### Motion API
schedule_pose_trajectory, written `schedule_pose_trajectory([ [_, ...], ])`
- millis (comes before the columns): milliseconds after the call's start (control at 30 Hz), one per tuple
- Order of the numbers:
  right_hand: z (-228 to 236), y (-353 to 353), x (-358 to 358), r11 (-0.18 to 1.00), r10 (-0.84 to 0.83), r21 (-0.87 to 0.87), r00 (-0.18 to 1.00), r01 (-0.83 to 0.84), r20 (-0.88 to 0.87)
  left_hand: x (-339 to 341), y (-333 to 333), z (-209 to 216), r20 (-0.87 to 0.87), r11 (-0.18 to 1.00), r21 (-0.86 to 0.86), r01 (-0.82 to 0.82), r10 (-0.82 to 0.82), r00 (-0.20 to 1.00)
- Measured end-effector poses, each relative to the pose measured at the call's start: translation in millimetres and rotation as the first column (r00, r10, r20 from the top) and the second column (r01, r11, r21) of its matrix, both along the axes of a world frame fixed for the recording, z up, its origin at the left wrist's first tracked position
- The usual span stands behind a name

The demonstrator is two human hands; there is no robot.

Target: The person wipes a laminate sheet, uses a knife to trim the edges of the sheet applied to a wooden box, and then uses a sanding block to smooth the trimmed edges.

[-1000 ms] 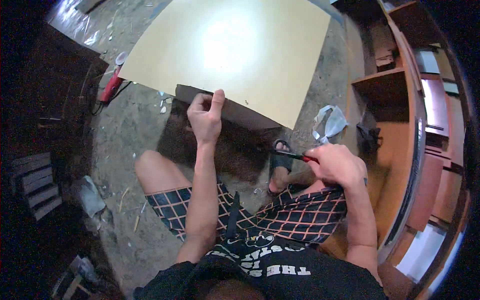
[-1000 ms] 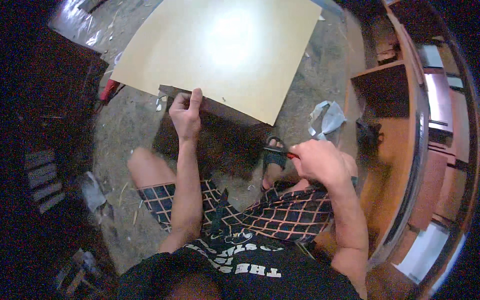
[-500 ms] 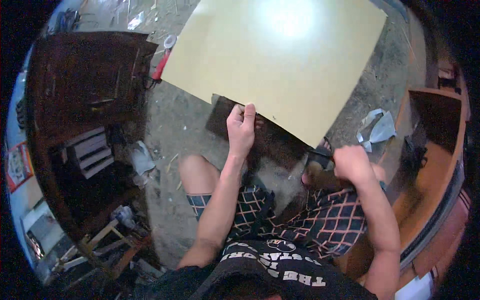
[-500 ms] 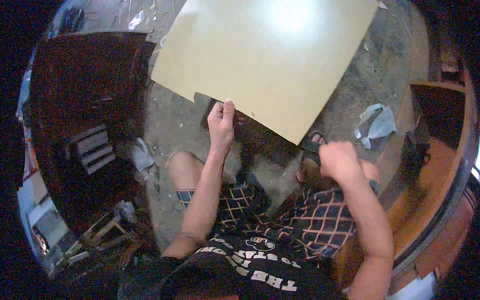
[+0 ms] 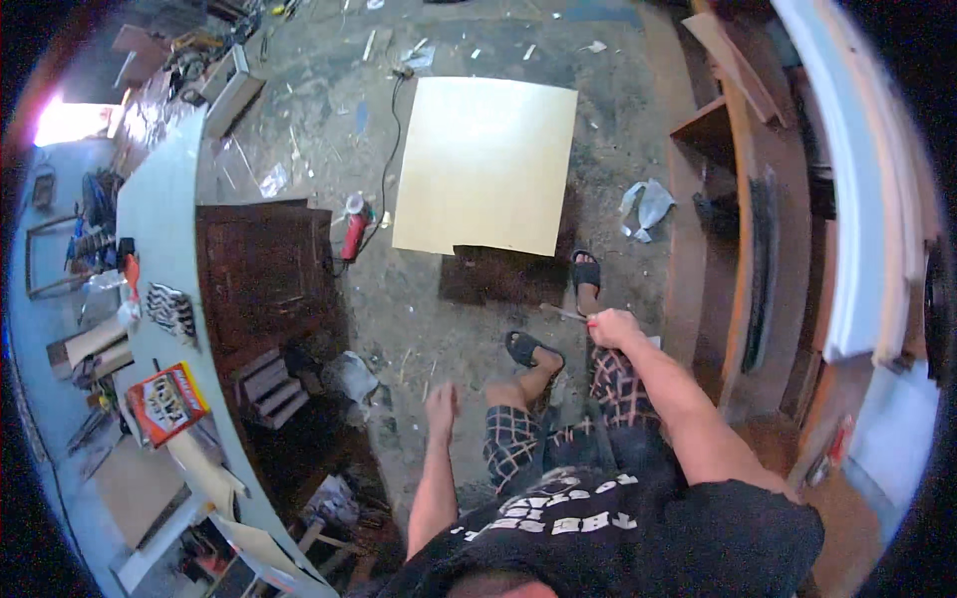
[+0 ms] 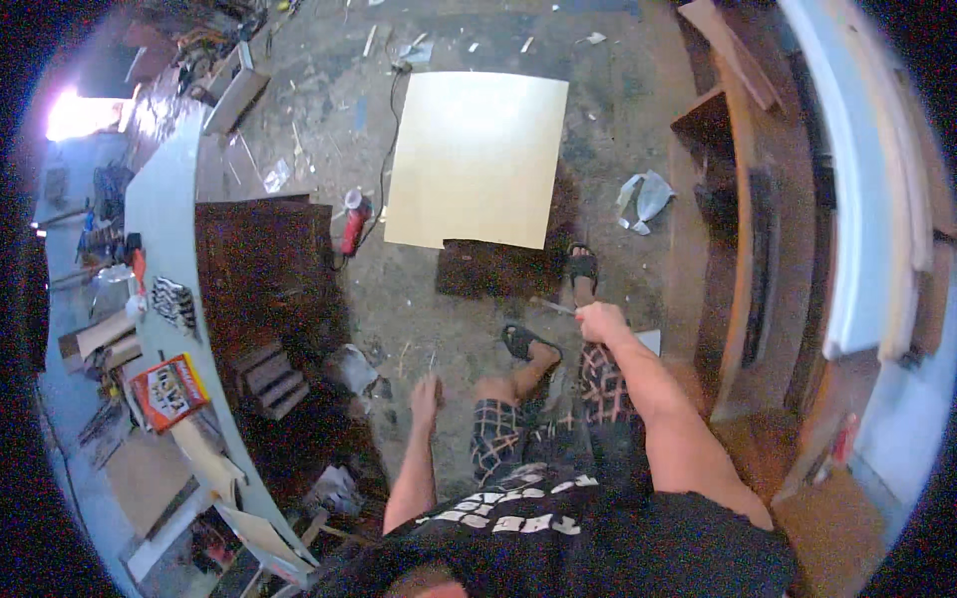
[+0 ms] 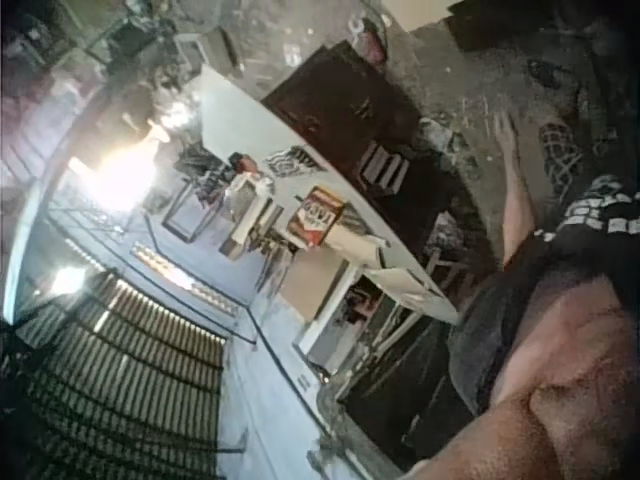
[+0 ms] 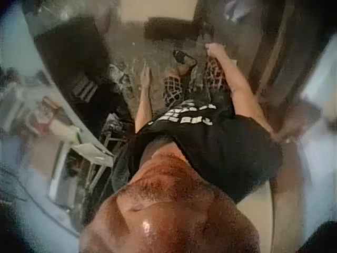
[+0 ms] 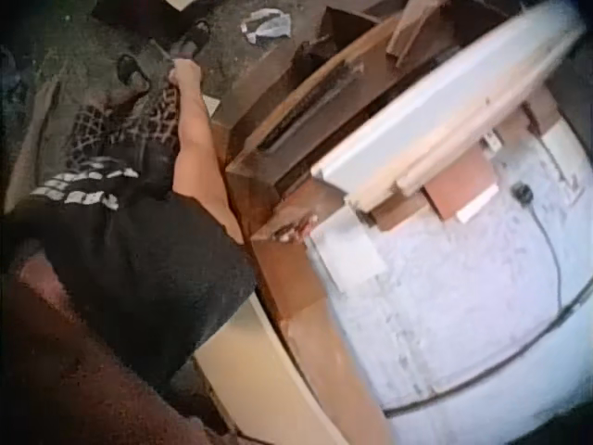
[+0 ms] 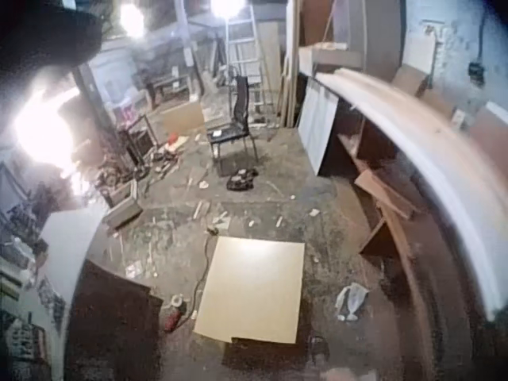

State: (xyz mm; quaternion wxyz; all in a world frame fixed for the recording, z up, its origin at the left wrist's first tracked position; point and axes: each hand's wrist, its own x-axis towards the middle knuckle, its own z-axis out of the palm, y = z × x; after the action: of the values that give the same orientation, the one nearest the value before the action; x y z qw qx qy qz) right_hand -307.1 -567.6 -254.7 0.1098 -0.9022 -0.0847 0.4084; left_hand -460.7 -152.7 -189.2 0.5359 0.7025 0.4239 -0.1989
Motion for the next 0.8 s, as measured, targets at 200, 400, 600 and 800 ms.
schedule_pose_trajectory([
  [200,129.9,76.8,-7.2,0.977,0.179,0.112,0.984,-0.180,0.016,-244.4,72.1,58.4,-0.340,0.986,-0.022,0.166,-0.163,0.926],
  [400,156.6,71.4,15.4,0.937,-0.289,0.199,0.957,0.285,-0.014,-224.3,114.7,72.3,-0.336,0.951,-0.038,0.308,-0.302,0.892],
  [600,131.6,32.9,26.0,0.850,-0.457,0.175,0.861,0.497,-0.222,-72.5,170.2,65.4,0.023,0.951,0.069,0.301,-0.303,0.953],
  [800,71.3,57.4,-20.0,0.630,-0.747,-0.159,0.649,0.760,0.146,177.0,179.7,158.9,0.366,0.980,0.113,0.163,-0.194,0.910],
])
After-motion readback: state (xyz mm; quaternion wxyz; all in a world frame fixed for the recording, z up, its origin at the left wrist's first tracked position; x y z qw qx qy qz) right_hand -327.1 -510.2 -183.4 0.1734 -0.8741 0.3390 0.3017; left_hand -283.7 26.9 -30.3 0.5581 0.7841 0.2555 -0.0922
